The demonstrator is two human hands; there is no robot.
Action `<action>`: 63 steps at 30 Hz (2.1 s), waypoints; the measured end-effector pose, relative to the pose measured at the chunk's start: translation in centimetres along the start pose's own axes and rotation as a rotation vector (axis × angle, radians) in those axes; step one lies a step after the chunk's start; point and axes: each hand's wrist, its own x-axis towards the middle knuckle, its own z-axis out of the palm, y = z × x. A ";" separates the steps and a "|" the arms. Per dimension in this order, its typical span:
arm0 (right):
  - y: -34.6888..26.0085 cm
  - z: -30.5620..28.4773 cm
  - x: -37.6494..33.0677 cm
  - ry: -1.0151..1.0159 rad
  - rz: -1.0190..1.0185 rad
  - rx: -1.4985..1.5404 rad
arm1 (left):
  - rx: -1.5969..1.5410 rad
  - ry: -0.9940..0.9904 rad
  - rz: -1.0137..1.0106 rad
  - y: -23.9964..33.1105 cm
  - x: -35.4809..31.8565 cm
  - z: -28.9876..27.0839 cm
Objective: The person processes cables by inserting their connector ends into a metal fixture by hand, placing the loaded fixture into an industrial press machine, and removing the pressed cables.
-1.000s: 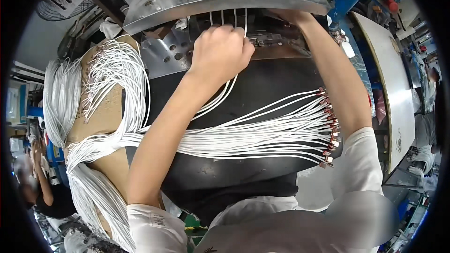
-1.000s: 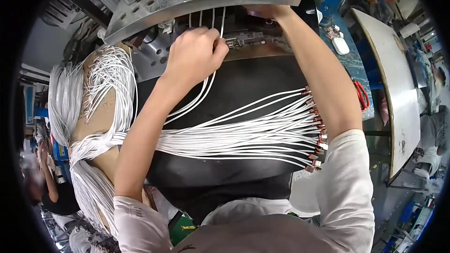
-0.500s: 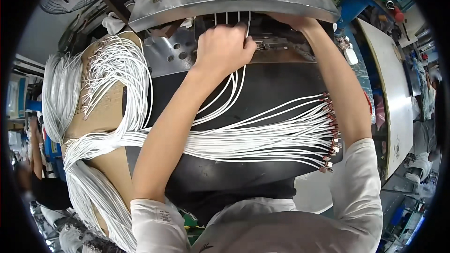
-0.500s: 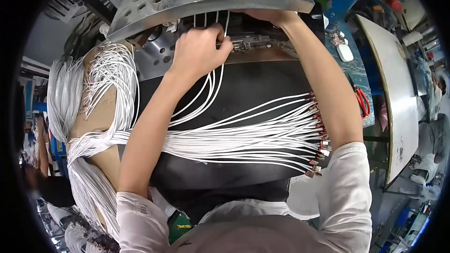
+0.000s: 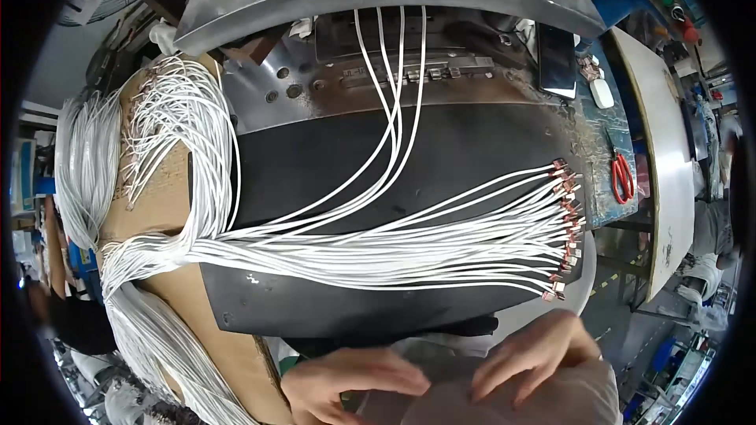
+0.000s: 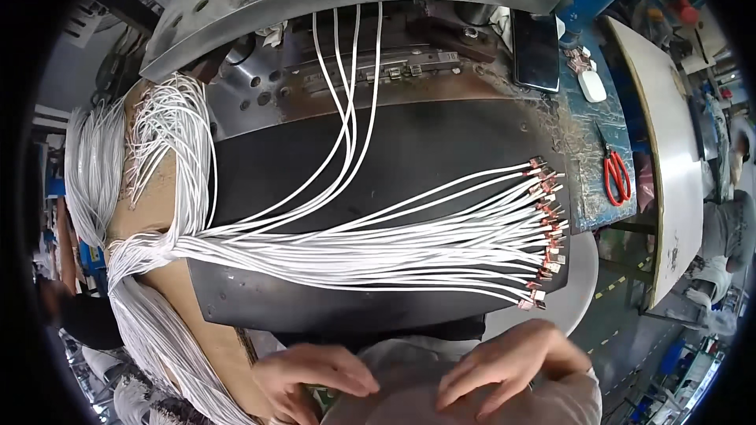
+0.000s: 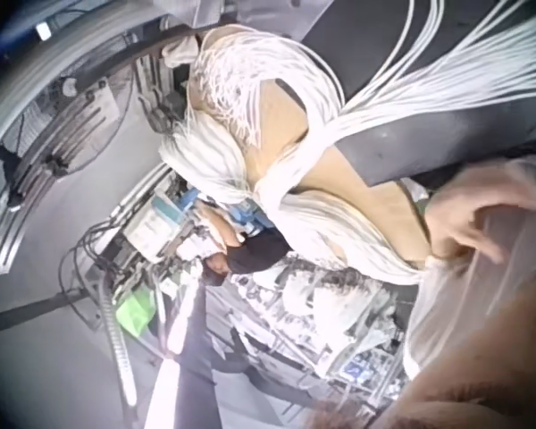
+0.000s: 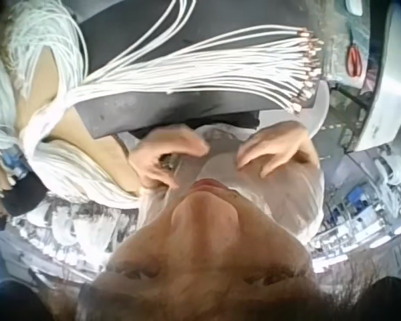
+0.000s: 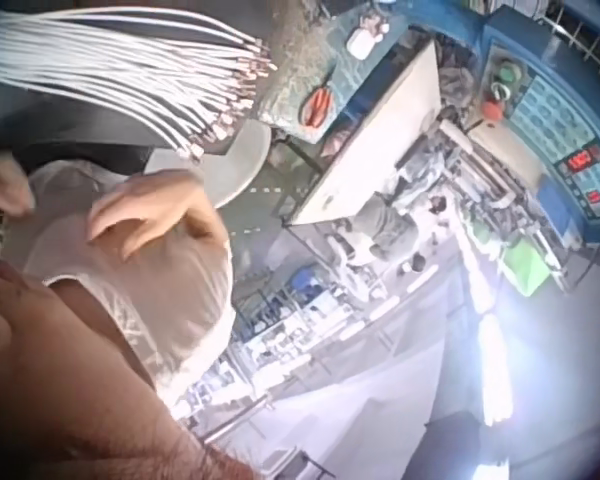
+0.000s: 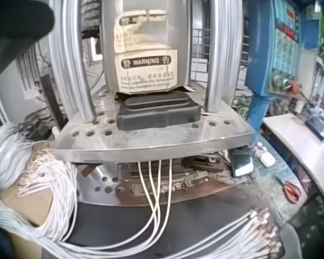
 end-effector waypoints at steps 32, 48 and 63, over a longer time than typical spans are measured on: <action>2.9 4.4 5.0 0.381 0.084 0.041 | 0.556 -0.043 -0.460 2.3 2.4 0.5; -6.6 -13.6 5.7 1.034 0.197 -0.801 | 1.652 0.242 -0.210 7.2 7.7 -9.9; -7.7 -10.7 5.2 0.785 0.202 -1.042 | 1.041 0.471 -0.444 6.9 5.9 -8.7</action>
